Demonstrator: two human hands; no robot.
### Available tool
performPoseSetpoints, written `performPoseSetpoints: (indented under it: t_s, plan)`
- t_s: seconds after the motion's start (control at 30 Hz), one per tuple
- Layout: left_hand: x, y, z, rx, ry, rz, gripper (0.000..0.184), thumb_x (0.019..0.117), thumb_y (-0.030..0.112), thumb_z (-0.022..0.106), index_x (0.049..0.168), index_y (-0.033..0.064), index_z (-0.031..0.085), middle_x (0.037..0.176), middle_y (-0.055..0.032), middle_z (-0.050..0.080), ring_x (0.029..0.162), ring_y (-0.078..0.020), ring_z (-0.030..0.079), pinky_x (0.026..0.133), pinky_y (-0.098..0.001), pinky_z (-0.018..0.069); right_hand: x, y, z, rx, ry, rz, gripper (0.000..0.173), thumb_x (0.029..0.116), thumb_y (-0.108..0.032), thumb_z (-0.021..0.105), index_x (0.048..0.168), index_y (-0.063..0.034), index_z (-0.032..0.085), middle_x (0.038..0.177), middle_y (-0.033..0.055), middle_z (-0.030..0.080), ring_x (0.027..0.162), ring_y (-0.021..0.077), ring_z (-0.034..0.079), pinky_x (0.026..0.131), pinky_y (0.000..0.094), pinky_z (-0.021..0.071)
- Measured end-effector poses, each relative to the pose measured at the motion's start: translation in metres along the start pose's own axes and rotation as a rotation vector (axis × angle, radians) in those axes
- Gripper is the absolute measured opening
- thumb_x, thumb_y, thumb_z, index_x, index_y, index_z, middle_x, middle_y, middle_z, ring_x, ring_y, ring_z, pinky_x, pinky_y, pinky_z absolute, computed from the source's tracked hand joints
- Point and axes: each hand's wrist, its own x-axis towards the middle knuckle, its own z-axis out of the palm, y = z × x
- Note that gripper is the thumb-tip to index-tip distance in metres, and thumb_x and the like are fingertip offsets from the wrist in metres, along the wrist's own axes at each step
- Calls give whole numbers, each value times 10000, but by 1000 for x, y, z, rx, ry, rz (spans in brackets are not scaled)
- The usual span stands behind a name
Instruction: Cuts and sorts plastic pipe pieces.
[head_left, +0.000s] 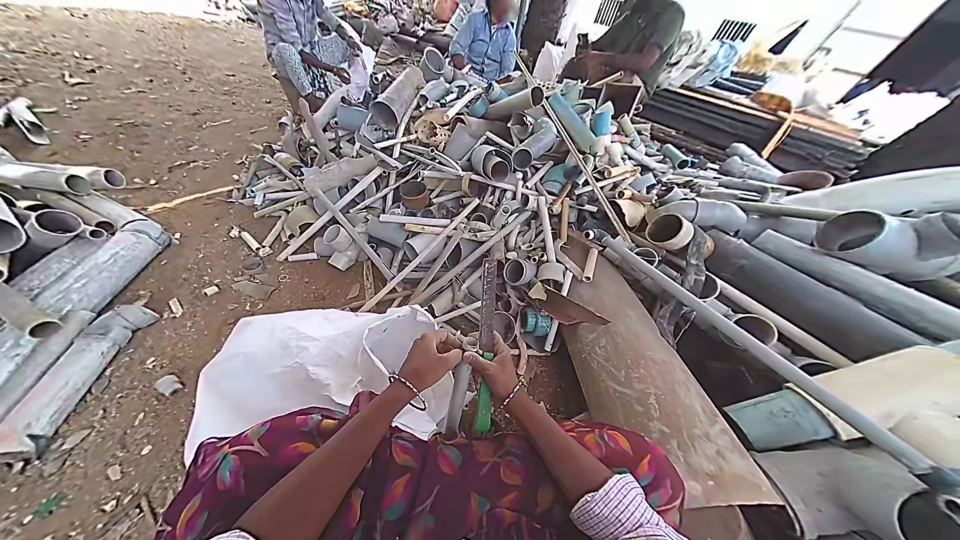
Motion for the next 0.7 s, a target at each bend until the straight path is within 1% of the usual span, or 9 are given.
performPoseSetpoints:
  t_s: [0.07, 0.17, 0.23, 0.33, 0.43, 0.53, 0.6, 0.7]
  plan:
    - [0, -1, 0, 36, 2, 18, 224, 963, 71, 588, 1137, -58, 647, 1022, -148, 699, 841, -155, 671, 816, -338, 546, 0, 1, -1, -19, -5, -4, 357, 846, 90, 673, 1175, 71, 536, 810, -5, 632, 487, -19, 480, 454, 148, 439]
    - [0, -2, 2, 68, 5, 45, 205, 967, 74, 607, 1113, -59, 664, 989, -134, 704, 810, -123, 662, 805, -304, 540, -1, 2, -3, -12, -7, -1, 351, 847, 88, 669, 1169, 68, 533, 807, -6, 629, 487, -19, 486, 455, 147, 444]
    - [-1, -3, 4, 70, 17, 59, 200, 968, 70, 605, 1100, -64, 671, 964, -131, 705, 797, -112, 660, 798, -294, 538, -1, 1, -5, -16, -15, -1, 339, 854, 89, 661, 1167, 65, 530, 828, -4, 634, 500, -22, 494, 464, 143, 448]
    - [-2, -2, 5, 88, 27, 60, 187, 970, 70, 607, 1088, -59, 674, 950, -123, 699, 785, -105, 647, 790, -286, 529, -1, 0, -6, -21, -24, 5, 338, 862, 89, 661, 1174, 70, 533, 819, -6, 632, 494, -21, 495, 465, 144, 454]
    - [-1, -3, 4, 62, 36, 49, 201, 968, 70, 608, 1094, -68, 681, 955, -137, 710, 793, -128, 663, 803, -311, 543, 0, 3, -6, 1, -32, 5, 332, 856, 79, 654, 1163, 55, 529, 788, -21, 630, 483, -22, 492, 459, 146, 453]
    - [0, -4, 4, 13, 34, 10, 189, 978, 84, 624, 1083, -63, 678, 932, -124, 708, 771, -118, 673, 775, -296, 556, 0, 1, -6, -12, -28, -14, 348, 852, 82, 656, 1173, 72, 522, 792, -21, 617, 490, -29, 488, 466, 138, 451]
    - [1, -3, 1, 39, -2, 3, 189, 982, 92, 615, 1082, -57, 676, 937, -122, 700, 782, -121, 661, 777, -304, 544, -1, 1, -7, -27, -41, -29, 354, 848, 78, 660, 1174, 71, 522, 800, -25, 622, 502, -32, 495, 474, 136, 450]
    - [0, -2, -1, 116, -46, 43, 206, 984, 91, 597, 1095, -68, 666, 987, -155, 688, 832, -159, 651, 818, -339, 532, 0, 4, -9, -50, -82, -52, 356, 845, 61, 669, 1170, 64, 524, 821, -37, 629, 526, -39, 511, 493, 136, 462]
